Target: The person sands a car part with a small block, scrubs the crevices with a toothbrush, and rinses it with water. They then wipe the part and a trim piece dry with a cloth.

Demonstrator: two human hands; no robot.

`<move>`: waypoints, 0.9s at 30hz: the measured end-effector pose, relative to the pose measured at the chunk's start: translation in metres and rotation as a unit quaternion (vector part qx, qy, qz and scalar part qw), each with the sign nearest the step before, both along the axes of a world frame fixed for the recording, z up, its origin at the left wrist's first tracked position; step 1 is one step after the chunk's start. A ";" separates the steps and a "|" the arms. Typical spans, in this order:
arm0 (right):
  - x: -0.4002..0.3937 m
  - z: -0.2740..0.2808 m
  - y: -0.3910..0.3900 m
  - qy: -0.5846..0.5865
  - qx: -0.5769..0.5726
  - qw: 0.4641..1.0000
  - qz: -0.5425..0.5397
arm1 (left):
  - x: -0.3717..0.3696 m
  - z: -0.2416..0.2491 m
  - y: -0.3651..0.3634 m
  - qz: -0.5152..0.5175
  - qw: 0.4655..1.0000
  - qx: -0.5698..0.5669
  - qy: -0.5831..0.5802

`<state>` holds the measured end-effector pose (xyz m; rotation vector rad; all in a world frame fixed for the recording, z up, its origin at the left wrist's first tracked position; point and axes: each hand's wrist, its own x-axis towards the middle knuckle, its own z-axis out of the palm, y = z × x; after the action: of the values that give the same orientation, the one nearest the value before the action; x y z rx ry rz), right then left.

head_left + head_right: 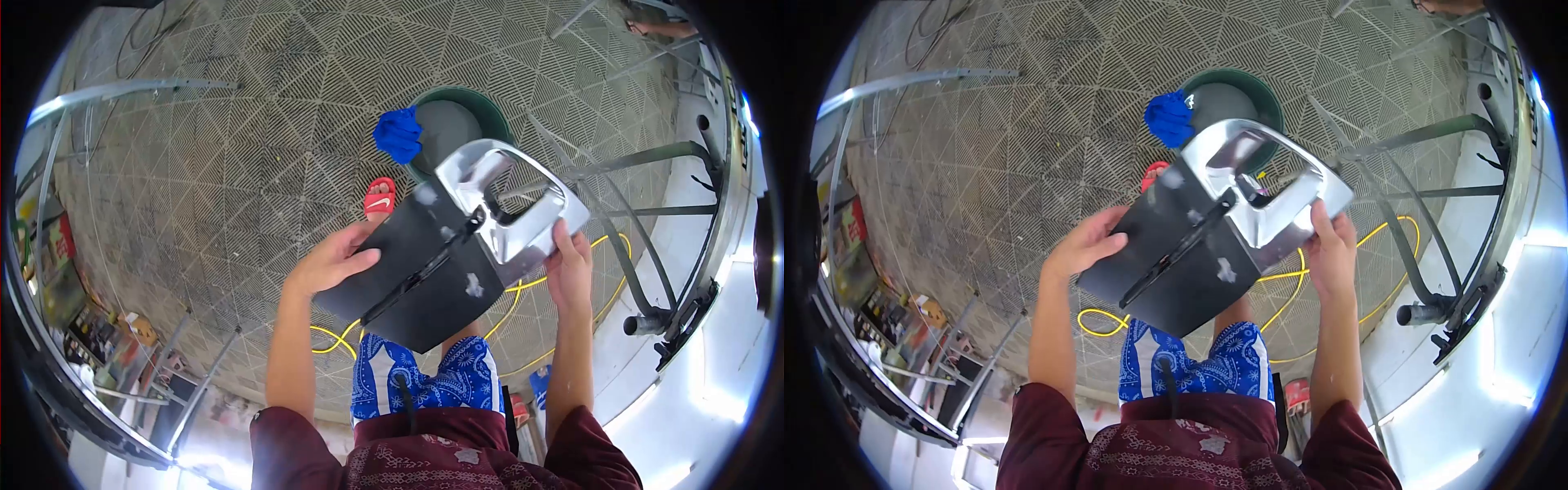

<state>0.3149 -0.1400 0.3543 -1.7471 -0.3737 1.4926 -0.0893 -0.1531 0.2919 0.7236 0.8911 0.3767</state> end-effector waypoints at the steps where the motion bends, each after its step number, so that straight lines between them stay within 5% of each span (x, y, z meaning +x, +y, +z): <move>1: -0.009 0.000 0.005 0.012 0.025 1.000 0.009 | 0.001 0.000 -0.017 0.052 0.998 -0.032 -0.026; 2: -0.020 -0.001 0.007 0.020 0.049 0.999 0.013 | 0.007 0.004 -0.034 0.053 0.998 -0.025 -0.032; 4: -0.022 -0.017 0.003 0.043 0.048 0.992 0.112 | 0.018 0.022 -0.066 0.211 0.977 0.019 0.001; 10: -0.027 -0.042 -0.002 0.246 0.123 0.942 0.191 | 0.013 0.028 -0.161 0.317 0.936 0.019 0.151; 12: -0.010 -0.097 -0.018 0.010 0.137 0.959 0.247 | 0.014 0.024 -0.173 0.351 0.914 0.040 0.199; 14: 0.021 -0.184 -0.059 -0.106 0.038 0.961 0.253 | 0.015 0.018 -0.183 0.382 0.882 0.055 0.269; 17: 0.048 -0.289 -0.123 -0.320 -0.069 0.824 0.463 | 0.010 -0.014 -0.207 0.384 0.852 0.091 0.344; 22: 0.032 -0.402 -0.142 -0.403 -0.064 0.752 0.518 | -0.003 -0.090 -0.217 0.409 0.780 0.169 0.442; 24: 0.031 -0.469 -0.132 -0.460 0.041 0.699 0.546 | -0.014 -0.128 -0.220 0.429 0.780 0.166 0.424; 25: 0.028 -0.494 -0.124 -0.491 0.042 0.646 0.583 | -0.017 -0.146 -0.217 0.455 0.771 0.163 0.414; 27: 0.027 -0.541 -0.111 -0.506 -0.014 0.625 0.595 | -0.026 -0.180 -0.212 0.480 0.751 0.181 0.415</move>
<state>0.3415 -0.2512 -0.1871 -2.3137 -2.4859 0.9195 -0.1149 -0.3653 0.1123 0.7351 2.0928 1.2297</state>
